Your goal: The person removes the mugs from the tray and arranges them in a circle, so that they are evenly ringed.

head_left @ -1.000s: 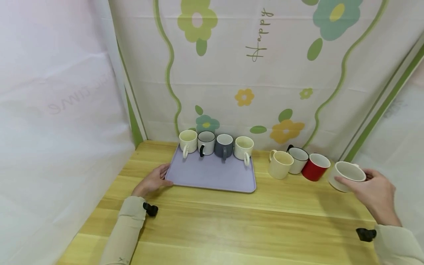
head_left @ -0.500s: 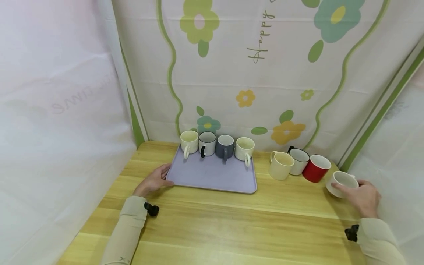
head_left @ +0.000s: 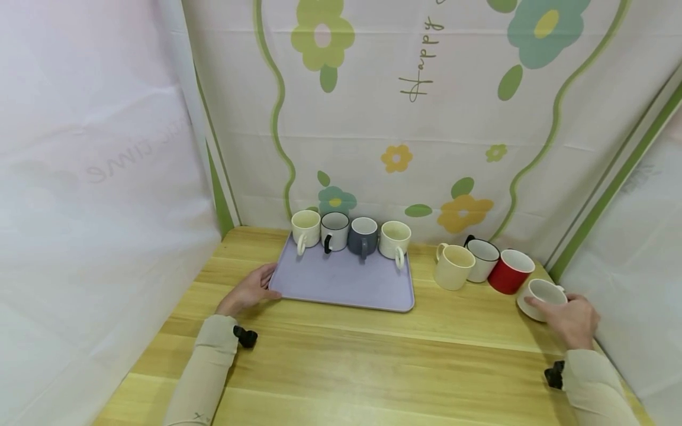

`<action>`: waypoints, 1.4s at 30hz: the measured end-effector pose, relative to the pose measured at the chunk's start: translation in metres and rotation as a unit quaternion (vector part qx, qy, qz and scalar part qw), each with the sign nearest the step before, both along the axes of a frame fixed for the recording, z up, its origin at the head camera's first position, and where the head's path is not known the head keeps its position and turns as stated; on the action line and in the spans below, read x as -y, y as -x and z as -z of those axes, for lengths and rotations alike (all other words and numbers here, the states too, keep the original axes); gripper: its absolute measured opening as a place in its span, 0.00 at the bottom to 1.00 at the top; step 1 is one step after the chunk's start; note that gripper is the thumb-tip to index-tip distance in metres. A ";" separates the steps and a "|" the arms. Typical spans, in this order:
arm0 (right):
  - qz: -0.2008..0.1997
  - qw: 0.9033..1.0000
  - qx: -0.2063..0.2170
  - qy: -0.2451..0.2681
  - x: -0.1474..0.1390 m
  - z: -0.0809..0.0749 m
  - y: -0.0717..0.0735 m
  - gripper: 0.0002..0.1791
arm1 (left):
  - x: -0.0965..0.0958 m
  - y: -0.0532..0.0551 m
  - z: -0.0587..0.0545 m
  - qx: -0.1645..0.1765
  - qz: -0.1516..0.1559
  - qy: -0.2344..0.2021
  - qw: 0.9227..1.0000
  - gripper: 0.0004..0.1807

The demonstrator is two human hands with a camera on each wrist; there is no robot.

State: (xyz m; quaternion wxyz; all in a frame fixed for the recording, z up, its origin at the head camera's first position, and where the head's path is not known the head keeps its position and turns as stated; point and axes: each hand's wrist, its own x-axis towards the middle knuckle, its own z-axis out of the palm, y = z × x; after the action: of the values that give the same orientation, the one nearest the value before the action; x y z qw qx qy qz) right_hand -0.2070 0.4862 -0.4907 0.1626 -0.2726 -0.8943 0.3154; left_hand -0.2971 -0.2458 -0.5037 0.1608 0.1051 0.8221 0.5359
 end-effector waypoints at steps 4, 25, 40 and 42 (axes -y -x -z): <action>0.004 1.000 -0.005 -0.005 0.003 0.001 0.001 0.55 | -0.001 -0.001 0.000 -0.003 0.007 -0.008 1.000 0.52; -0.006 0.998 -0.020 -0.065 0.021 -0.005 0.004 0.55 | 0.003 0.001 0.000 -0.003 0.009 -0.011 1.000 0.52; -0.122 0.979 -0.059 -0.150 0.050 -0.060 0.007 0.43 | 0.000 0.000 0.001 -0.009 0.012 -0.014 1.000 0.52; -0.147 0.977 -0.047 -0.144 0.064 -0.065 0.009 0.48 | 0.000 0.000 0.001 -0.011 0.016 -0.014 1.000 0.52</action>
State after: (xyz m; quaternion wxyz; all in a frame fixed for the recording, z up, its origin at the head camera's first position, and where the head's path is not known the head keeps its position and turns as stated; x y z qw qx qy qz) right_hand -0.2156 0.4223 -0.4256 0.1938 -0.0963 -0.9520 0.2167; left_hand -0.2967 -0.2461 -0.5049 0.1592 0.1262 0.8146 0.5433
